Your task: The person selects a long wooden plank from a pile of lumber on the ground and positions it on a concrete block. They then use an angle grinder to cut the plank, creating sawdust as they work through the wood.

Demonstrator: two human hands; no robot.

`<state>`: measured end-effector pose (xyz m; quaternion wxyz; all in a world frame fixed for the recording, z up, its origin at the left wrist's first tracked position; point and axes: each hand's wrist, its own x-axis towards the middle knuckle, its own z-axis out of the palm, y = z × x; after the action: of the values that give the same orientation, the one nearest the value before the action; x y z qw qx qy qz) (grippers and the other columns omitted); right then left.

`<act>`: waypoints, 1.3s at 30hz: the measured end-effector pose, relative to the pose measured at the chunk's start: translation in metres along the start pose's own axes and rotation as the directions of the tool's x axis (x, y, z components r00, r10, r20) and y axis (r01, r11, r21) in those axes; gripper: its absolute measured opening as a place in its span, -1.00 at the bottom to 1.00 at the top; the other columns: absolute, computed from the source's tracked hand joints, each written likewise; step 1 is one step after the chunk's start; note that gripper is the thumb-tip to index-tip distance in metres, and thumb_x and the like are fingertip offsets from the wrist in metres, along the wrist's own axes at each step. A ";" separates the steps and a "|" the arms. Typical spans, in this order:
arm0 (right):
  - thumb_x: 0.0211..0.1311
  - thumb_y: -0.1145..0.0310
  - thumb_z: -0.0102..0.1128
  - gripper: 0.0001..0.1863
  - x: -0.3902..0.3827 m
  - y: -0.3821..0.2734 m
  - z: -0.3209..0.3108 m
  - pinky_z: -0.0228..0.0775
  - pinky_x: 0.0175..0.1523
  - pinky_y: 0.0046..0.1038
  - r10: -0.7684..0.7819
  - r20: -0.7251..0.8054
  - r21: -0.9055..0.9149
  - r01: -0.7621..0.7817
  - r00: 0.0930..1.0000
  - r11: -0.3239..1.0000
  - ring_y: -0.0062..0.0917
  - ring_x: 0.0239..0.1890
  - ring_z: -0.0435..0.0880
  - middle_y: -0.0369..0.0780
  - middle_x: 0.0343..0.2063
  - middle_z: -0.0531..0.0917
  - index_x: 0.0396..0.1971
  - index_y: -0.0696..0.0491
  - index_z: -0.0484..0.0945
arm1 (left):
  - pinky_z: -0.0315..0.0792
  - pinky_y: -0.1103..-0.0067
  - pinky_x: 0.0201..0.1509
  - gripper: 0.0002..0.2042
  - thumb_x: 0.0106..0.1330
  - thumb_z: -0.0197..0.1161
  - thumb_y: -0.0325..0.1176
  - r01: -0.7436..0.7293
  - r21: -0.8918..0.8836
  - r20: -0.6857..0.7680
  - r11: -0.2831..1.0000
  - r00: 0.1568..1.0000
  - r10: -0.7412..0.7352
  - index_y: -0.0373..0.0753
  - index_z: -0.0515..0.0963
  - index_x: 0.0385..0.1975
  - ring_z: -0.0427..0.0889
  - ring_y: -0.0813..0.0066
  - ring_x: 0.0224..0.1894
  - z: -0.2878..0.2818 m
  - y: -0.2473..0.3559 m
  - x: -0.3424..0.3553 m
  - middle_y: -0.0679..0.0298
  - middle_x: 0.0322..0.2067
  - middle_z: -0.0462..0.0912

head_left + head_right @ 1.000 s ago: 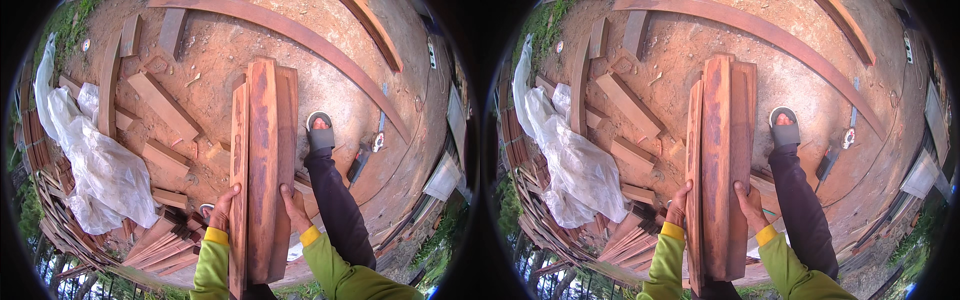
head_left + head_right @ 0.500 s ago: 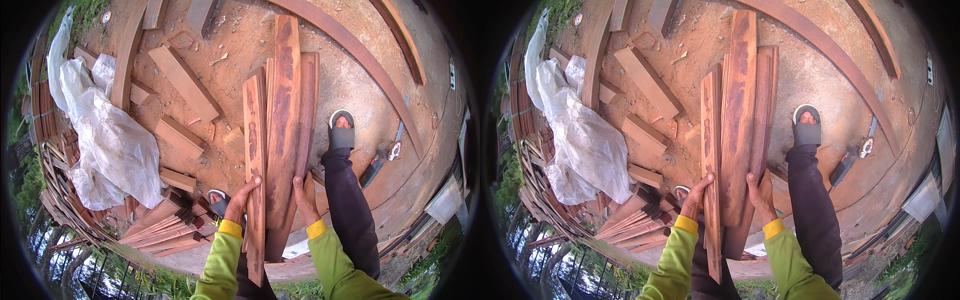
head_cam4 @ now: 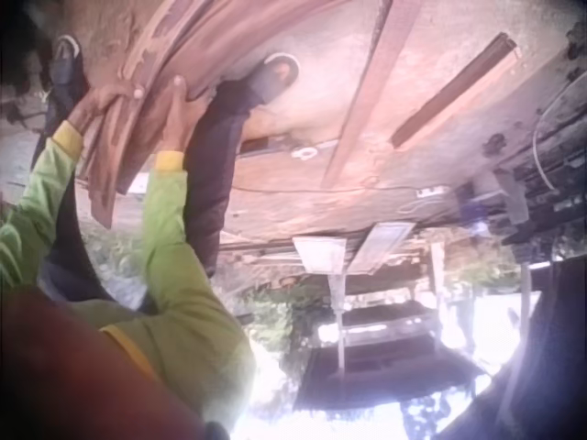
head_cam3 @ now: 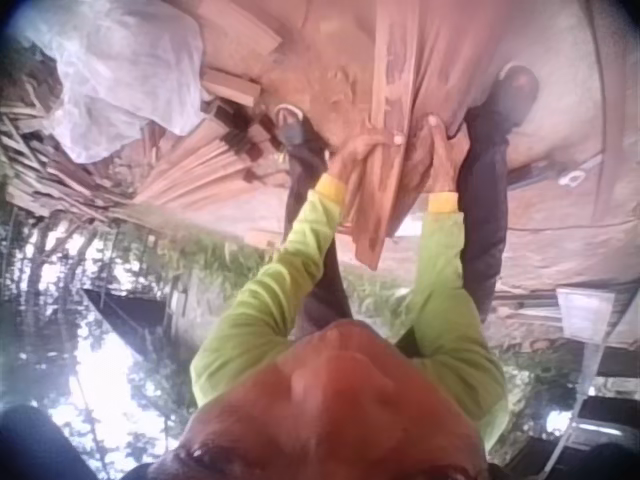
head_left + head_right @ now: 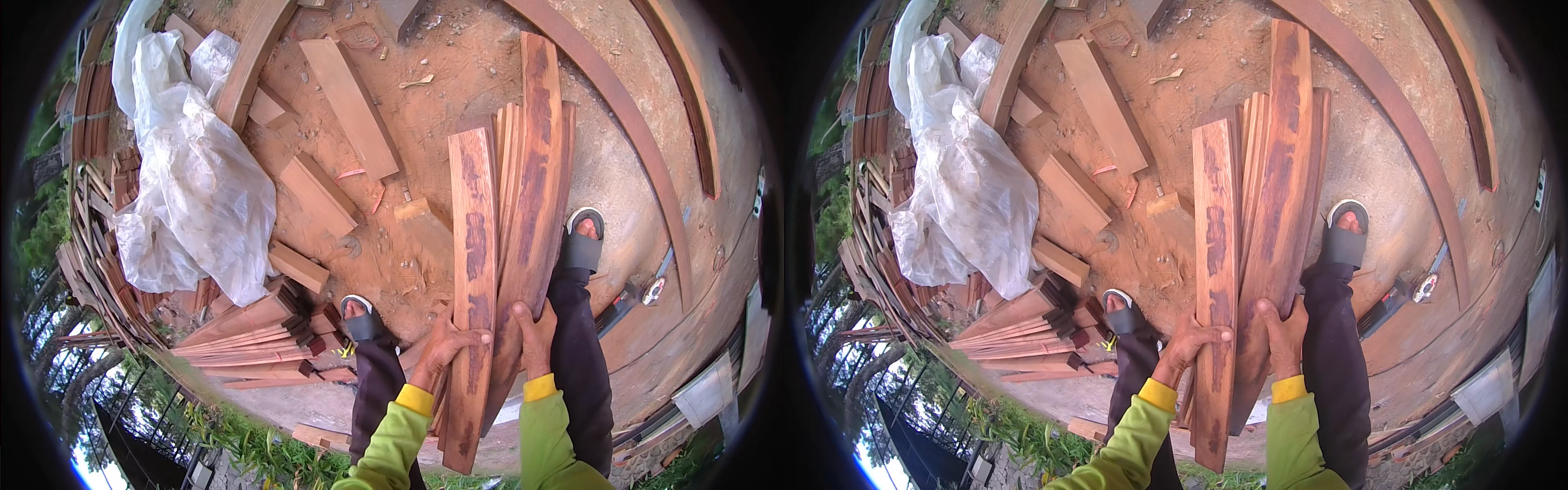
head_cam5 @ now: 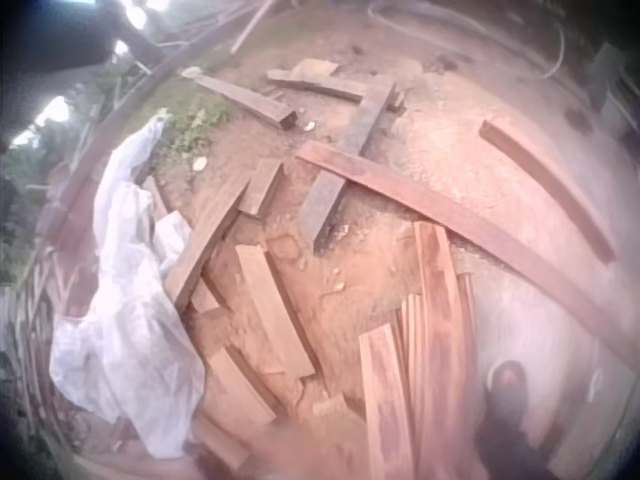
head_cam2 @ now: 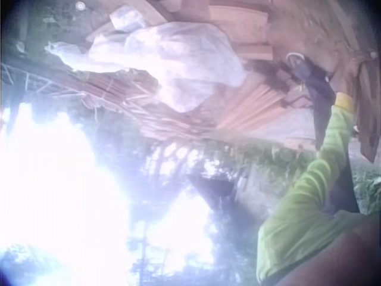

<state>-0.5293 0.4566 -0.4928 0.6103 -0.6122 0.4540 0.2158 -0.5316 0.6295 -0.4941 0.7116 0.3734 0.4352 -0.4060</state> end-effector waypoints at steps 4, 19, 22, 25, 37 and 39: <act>-0.08 0.03 0.47 -0.17 -0.024 -0.003 0.004 0.34 0.10 -0.41 -0.081 0.036 0.034 0.080 0.996 0.996 -0.41 -0.03 0.52 -0.09 -0.05 0.52 0.06 0.30 0.34 | 0.49 0.51 -0.04 -0.33 -0.19 0.49 -0.55 -0.094 0.003 -0.053 0.996 0.994 0.094 -0.40 0.37 0.04 0.58 0.47 -0.14 0.002 -0.009 -0.033 0.23 -0.18 0.59; -0.09 -0.02 0.47 -0.31 0.057 -0.093 0.074 0.46 -0.09 -0.37 -0.310 0.367 -0.274 0.421 0.877 0.865 -0.37 -0.23 0.63 0.00 -0.33 0.64 -0.24 0.34 0.48 | 0.56 0.48 -0.13 -0.36 -0.15 0.46 -0.43 -0.401 -0.318 -0.169 0.859 0.916 0.365 -0.38 0.35 0.01 0.62 0.38 -0.23 0.002 0.039 0.007 0.17 -0.20 0.58; -0.11 0.00 0.48 -0.28 0.102 -0.124 0.101 0.47 -0.09 -0.36 -0.363 0.451 -0.285 0.517 0.815 0.807 -0.32 -0.21 0.65 0.05 -0.30 0.64 -0.20 0.38 0.49 | 0.57 0.48 -0.14 -0.41 -0.13 0.46 -0.44 -0.494 -0.434 -0.188 0.753 0.867 0.460 -0.41 0.38 -0.04 0.64 0.37 -0.28 0.008 0.070 0.047 0.14 -0.23 0.59; -0.14 -0.01 0.48 -0.21 0.141 -0.159 0.135 0.49 -0.08 -0.37 -0.311 0.563 -0.323 0.550 0.766 0.770 -0.27 -0.21 0.67 0.10 -0.26 0.64 -0.11 0.41 0.48 | 0.54 0.44 -0.04 -0.35 -0.12 0.48 -0.38 -0.547 -0.506 -0.196 0.666 0.826 0.529 -0.40 0.33 0.02 0.62 0.34 -0.18 0.008 0.096 0.088 0.13 -0.17 0.57; 0.05 -0.01 0.22 -0.37 0.239 -0.184 0.181 0.42 0.02 -0.27 -0.301 0.666 -0.604 0.731 0.682 0.318 -0.14 -0.17 0.65 0.07 -0.26 0.66 -0.05 0.23 0.53 | 0.42 0.44 0.12 -0.30 0.00 0.43 -0.52 -0.802 -0.267 -0.430 0.535 0.596 0.678 -0.38 0.18 0.14 0.51 0.31 0.00 0.003 0.164 0.158 0.04 -0.04 0.48; 0.12 0.05 0.16 -0.39 0.246 -0.181 0.172 0.39 0.07 -0.24 -0.384 0.676 -0.598 0.773 0.629 0.212 -0.07 -0.11 0.62 0.10 -0.21 0.63 0.04 0.23 0.46 | 0.33 0.44 0.21 -0.30 0.08 0.35 -0.56 -0.798 -0.236 -0.426 0.554 0.598 0.679 -0.37 0.12 0.22 0.47 0.31 0.09 -0.007 0.174 0.152 0.06 0.06 0.45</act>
<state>-0.2094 0.5188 -0.6226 0.3277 -0.8963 -0.1196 0.2737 -0.3319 0.6657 -0.6062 0.8056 0.4212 0.4061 0.0928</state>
